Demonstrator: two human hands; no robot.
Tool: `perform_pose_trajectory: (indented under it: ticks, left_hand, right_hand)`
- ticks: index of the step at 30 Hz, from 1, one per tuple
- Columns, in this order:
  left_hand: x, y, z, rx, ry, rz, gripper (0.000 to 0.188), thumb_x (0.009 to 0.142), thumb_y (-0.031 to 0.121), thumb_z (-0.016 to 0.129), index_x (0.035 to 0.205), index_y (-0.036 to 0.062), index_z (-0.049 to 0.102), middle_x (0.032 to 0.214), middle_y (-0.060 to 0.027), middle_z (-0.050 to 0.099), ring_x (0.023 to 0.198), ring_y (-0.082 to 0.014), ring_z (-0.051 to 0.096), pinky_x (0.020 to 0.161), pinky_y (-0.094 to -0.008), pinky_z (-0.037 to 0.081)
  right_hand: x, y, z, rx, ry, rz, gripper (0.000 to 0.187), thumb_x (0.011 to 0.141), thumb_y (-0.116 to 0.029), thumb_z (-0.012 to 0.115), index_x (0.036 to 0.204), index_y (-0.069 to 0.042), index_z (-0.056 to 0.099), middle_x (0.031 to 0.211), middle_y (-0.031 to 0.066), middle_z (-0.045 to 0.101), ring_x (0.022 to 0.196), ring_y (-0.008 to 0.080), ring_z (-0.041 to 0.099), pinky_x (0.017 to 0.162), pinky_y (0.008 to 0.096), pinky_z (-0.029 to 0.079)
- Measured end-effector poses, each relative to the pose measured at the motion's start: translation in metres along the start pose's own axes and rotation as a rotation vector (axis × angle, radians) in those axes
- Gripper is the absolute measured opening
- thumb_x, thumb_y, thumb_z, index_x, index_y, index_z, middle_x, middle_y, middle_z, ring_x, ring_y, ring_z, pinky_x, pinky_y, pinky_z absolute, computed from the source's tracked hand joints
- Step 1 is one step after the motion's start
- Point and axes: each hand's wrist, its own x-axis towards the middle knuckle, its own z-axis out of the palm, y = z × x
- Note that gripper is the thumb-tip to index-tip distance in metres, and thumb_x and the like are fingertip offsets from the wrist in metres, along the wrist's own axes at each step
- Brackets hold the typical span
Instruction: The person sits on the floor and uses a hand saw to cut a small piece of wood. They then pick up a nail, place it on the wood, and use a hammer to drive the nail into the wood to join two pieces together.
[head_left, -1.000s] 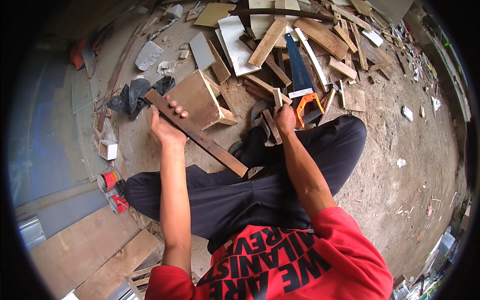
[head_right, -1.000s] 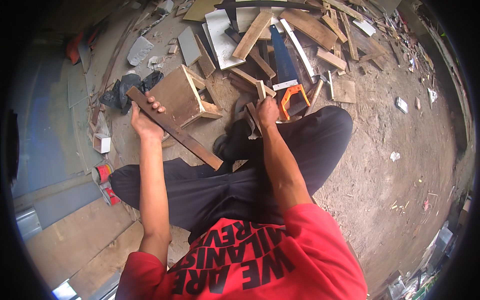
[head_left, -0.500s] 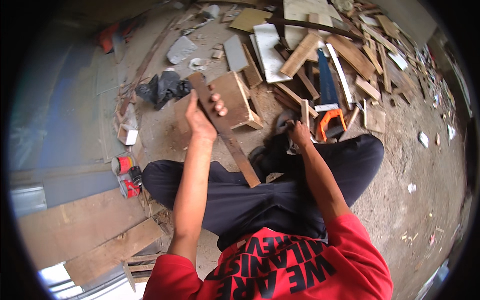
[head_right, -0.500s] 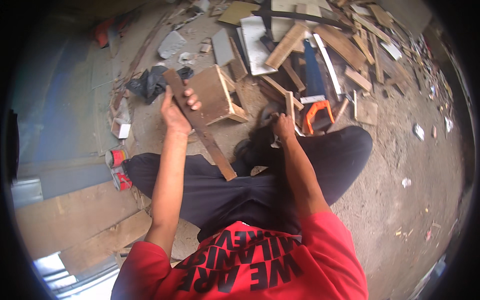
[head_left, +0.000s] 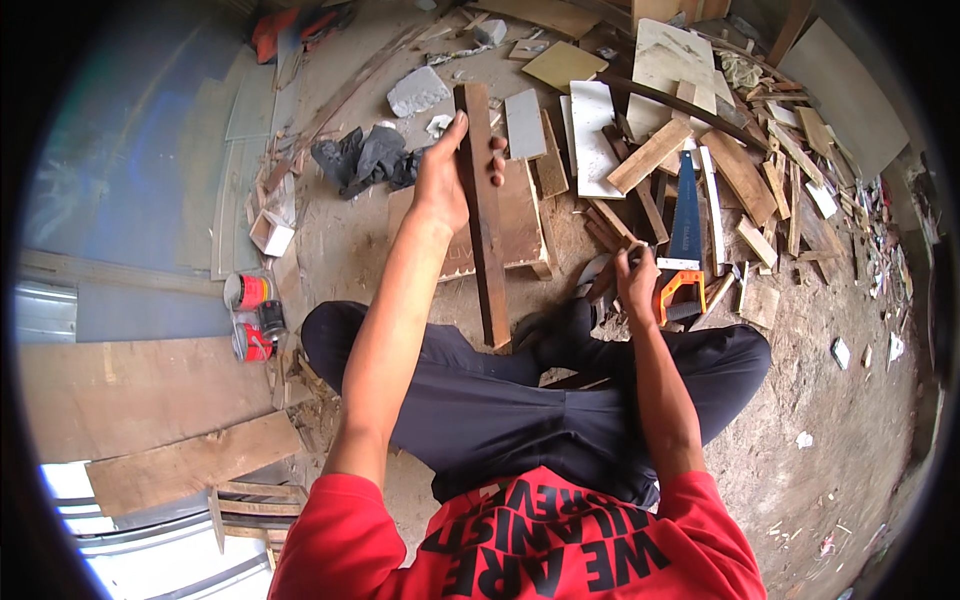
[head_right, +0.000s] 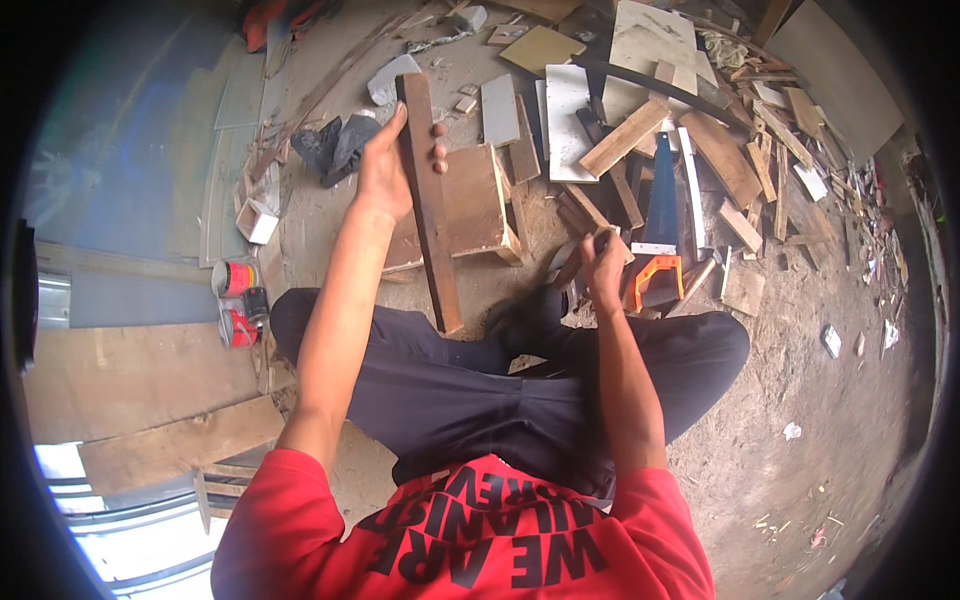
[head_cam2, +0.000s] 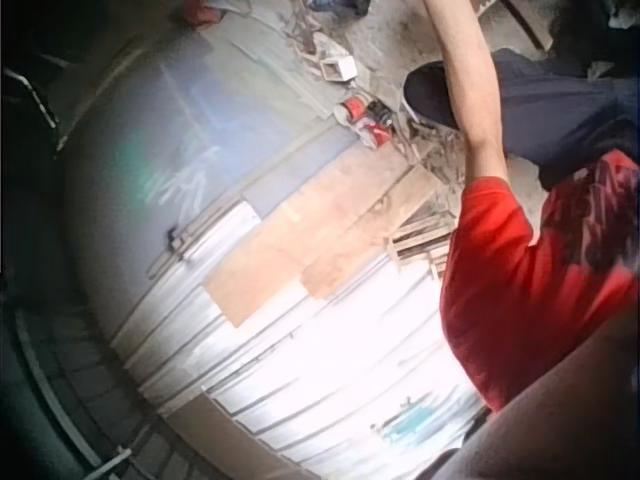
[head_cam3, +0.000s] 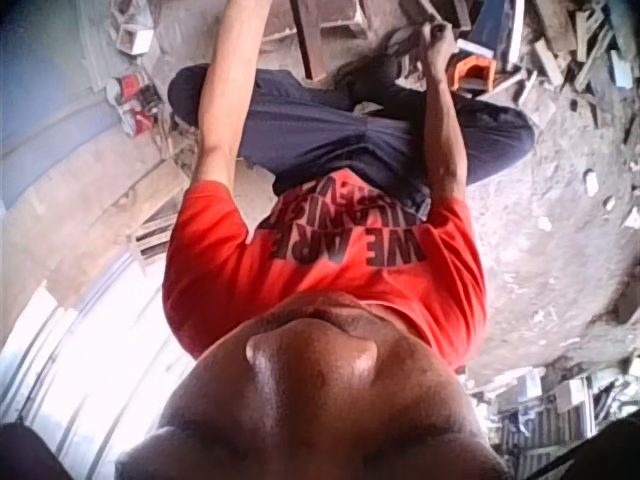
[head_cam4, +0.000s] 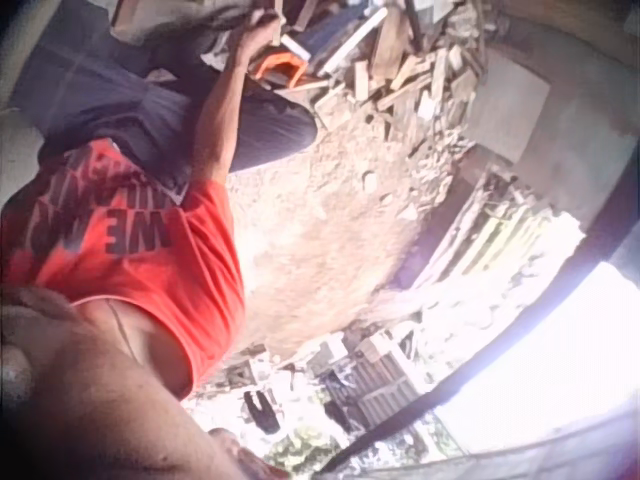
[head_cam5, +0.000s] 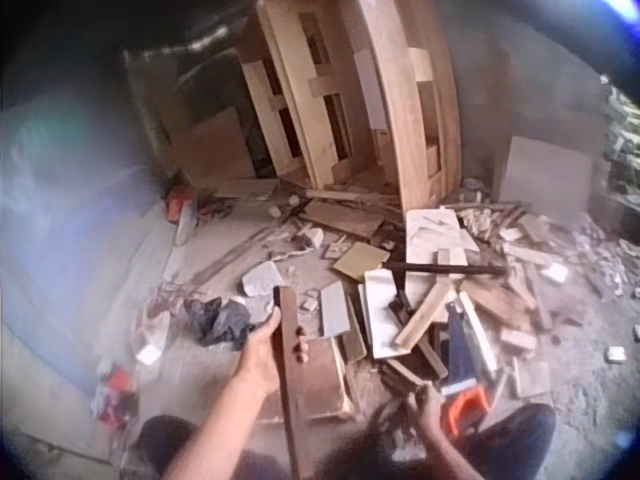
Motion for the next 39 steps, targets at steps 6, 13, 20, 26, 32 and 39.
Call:
perform_pose_trajectory:
  ticks: [6, 13, 20, 26, 32, 39]
  left_hand:
    - [0.010, 0.004, -0.018, -0.064, 0.043, -0.005, 0.038, 0.101, 0.045, 0.051, 0.119, 0.0125, 0.055, 0.095, -0.0083, 0.061, 0.078, -0.0199, 0.056, 0.068, -0.0353, 0.046]
    - [0.006, -0.011, -0.042, -0.192, 0.066, -0.029, 0.039, 0.101, 0.046, 0.052, 0.108, 0.0073, 0.056, 0.091, -0.0097, 0.064, 0.073, -0.0205, 0.059, 0.063, -0.0358, 0.048]
    - [-0.025, 0.003, -0.016, 0.511, -0.216, 0.288, 0.043, 0.101, 0.037, 0.055, 0.125, 0.0022, 0.059, 0.093, -0.0070, 0.065, 0.079, -0.0118, 0.062, 0.073, -0.0281, 0.049]
    - [-0.021, -0.003, -0.024, 1.295, -0.328, 0.638, 0.050, 0.094, 0.036, 0.064, 0.135, 0.0074, 0.060, 0.121, -0.0194, 0.067, 0.113, -0.0323, 0.065, 0.095, -0.0400, 0.049]
    - [-0.025, 0.016, -0.039, 1.634, -0.298, 0.664, 0.051, 0.083, 0.038, 0.077, 0.124, 0.0098, 0.067, 0.094, -0.0149, 0.069, 0.083, -0.0337, 0.068, 0.073, -0.0401, 0.054]
    - [-0.025, 0.035, -0.051, 1.738, -0.372, 0.643, 0.051, 0.081, 0.037, 0.079, 0.125, 0.0139, 0.067, 0.084, -0.0126, 0.065, 0.073, -0.0321, 0.065, 0.066, -0.0396, 0.052]
  right_hand:
    - [0.003, -0.007, -0.006, 0.065, 0.089, 0.171, 0.033, 0.094, -0.027, 0.064, 0.106, 0.004, 0.062, 0.097, 0.0265, 0.069, 0.092, 0.0391, 0.069, 0.080, 0.0437, 0.052]
    - [0.001, -0.038, -0.005, 0.077, -0.051, 0.068, 0.040, 0.099, -0.028, 0.059, 0.121, 0.005, 0.061, 0.105, 0.0264, 0.069, 0.101, 0.0381, 0.067, 0.089, 0.0414, 0.050]
    - [0.022, -0.191, -0.019, 0.247, -0.158, -0.374, 0.037, 0.099, -0.018, 0.062, 0.130, 0.002, 0.055, 0.111, 0.0132, 0.062, 0.098, 0.0199, 0.062, 0.086, 0.0309, 0.050]
    - [0.027, -0.213, 0.006, 0.470, -0.267, -0.250, 0.041, 0.093, -0.020, 0.070, 0.125, 0.003, 0.058, 0.109, 0.0194, 0.063, 0.093, 0.0288, 0.066, 0.079, 0.0368, 0.056]
    - [0.025, -0.221, 0.012, 0.427, -0.371, -0.350, 0.040, 0.092, -0.017, 0.071, 0.123, 0.003, 0.057, 0.106, 0.0187, 0.062, 0.096, 0.0325, 0.067, 0.085, 0.0398, 0.059]
    - [0.025, -0.218, 0.031, 0.493, -0.471, -0.310, 0.046, 0.090, -0.020, 0.074, 0.125, 0.002, 0.056, 0.112, 0.0190, 0.063, 0.104, 0.0320, 0.067, 0.090, 0.0396, 0.058]
